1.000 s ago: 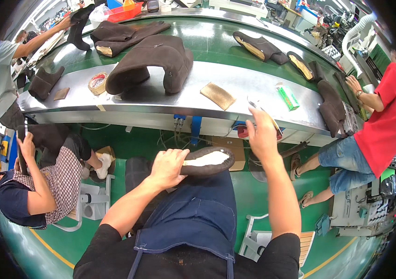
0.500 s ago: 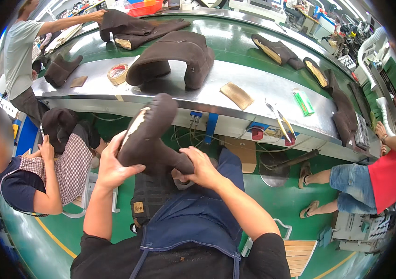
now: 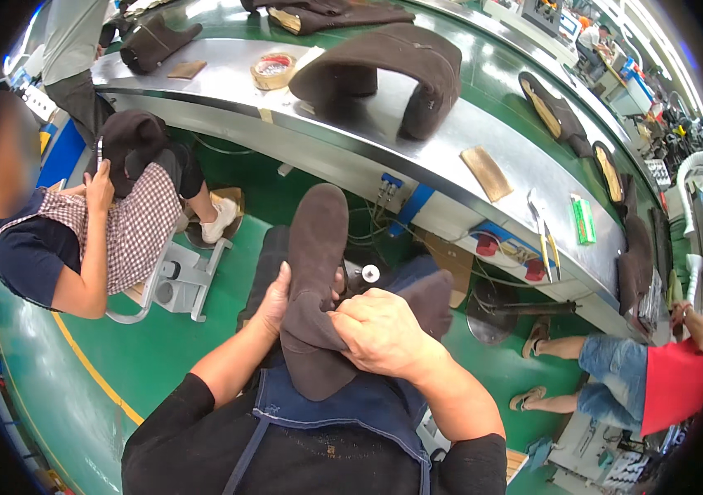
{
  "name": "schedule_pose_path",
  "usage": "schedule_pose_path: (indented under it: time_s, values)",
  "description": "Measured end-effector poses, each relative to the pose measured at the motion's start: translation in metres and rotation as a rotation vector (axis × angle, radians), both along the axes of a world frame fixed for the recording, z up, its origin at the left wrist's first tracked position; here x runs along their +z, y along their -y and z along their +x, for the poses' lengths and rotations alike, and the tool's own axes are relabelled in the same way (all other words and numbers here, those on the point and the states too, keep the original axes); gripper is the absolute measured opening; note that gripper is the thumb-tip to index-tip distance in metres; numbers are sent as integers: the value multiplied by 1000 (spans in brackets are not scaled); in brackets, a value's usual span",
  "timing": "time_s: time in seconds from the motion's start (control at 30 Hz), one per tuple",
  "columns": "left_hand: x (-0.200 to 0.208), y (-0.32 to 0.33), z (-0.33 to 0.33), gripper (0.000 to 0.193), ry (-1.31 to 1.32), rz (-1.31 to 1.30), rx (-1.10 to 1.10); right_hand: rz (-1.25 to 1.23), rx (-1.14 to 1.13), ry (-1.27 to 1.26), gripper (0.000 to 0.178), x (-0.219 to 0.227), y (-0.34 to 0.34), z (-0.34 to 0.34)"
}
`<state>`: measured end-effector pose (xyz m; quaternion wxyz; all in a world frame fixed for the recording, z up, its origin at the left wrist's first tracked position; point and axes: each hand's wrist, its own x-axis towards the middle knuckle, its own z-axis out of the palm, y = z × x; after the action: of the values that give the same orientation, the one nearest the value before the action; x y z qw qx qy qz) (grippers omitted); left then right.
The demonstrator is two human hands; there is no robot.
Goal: Apply adhesive or trimming material to the sole and inner part of boots at a manufacturing station.
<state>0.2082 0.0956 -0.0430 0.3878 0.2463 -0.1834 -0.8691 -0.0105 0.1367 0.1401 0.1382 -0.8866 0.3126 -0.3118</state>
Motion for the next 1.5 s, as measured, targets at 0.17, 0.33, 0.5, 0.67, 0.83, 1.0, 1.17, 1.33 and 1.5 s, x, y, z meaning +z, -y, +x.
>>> schedule_pose_path:
  time_s: [0.17,0.33,0.5,0.67,0.83,1.0,1.17,1.33,1.5]
  values:
    - [3,-25,-29,87,-267,167,-125,51,-39,-24,31,3,-5,-9]
    - [20,10,-39,92,442,-600,7,225,-98,262,34,8,4,-30]
    - [67,43,-50,85,222,-1040,-270,679,-190,658,33,25,13,-44]
    - [20,15,-57,72,230,-367,-311,1059,-460,963,34,-23,59,-64]
    - [13,-3,-61,71,36,-45,-271,1463,-516,910,46,-106,75,-75]
    - [3,-17,-57,76,198,41,-122,871,-796,470,48,-138,63,-82]
    - [1,-8,-63,73,168,118,-153,474,-819,311,43,-80,25,-68]
    - [-4,-13,-64,76,220,70,-157,187,-750,436,39,-55,-8,-41]
    - [24,-22,-61,74,157,-77,-182,767,-579,853,31,-67,-37,-24]
